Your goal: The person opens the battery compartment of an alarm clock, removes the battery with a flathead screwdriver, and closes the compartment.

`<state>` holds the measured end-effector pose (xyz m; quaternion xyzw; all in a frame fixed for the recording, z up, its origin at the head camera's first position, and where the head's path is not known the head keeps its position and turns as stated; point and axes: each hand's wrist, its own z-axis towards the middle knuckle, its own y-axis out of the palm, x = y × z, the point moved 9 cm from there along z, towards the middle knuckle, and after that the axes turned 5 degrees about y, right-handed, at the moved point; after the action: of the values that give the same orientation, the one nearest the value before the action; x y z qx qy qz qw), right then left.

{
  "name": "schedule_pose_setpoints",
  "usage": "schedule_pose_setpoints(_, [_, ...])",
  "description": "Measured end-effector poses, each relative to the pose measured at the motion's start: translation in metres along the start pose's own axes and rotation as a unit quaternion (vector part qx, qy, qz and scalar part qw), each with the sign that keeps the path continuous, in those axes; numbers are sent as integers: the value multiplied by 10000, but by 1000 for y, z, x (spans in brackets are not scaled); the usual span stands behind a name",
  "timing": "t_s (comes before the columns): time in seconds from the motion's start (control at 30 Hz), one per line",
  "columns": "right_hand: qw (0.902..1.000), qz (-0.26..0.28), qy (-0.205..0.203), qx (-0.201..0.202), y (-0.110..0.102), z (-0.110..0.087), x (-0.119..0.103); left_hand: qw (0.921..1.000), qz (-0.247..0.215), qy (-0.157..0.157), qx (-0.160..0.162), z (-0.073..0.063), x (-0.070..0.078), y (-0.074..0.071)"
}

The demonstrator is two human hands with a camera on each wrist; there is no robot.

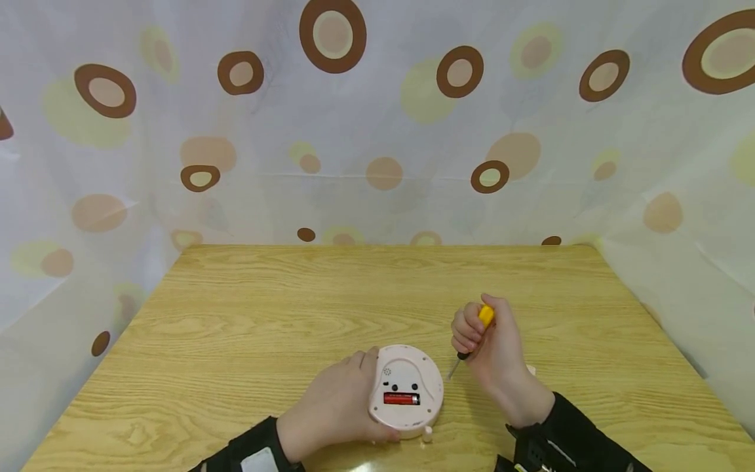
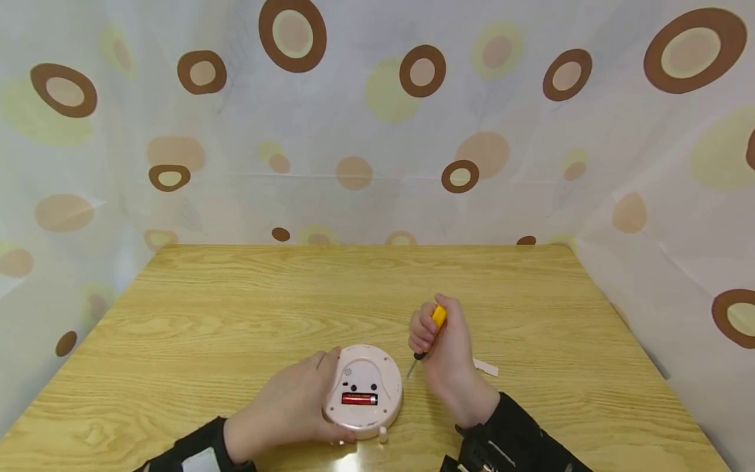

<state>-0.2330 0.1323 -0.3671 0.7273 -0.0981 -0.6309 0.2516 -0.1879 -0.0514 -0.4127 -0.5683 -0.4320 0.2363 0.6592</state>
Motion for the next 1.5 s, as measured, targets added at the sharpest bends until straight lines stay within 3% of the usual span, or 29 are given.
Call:
schedule_pose_setpoints(0.3, [9989, -431, -160, -87, 18, -6, 6, 10000, 34, 10, -17, 0, 1, 0])
schedule_pose_setpoints(0.77, [9997, -162, -154, 53, 26, -6, 21, 9999, 117, 20, -16, 1, 1, 1])
schedule_pose_setpoints(1.23, [9984, -205, 125, 521, 26, -6, 34, 9999, 98, -15, -41, 1, 0, 1])
schedule_pose_setpoints(1.5, [9904, -888, 265, 1027, 34, -11, 41, 10000, 4, -34, -63, 0, 0, 0])
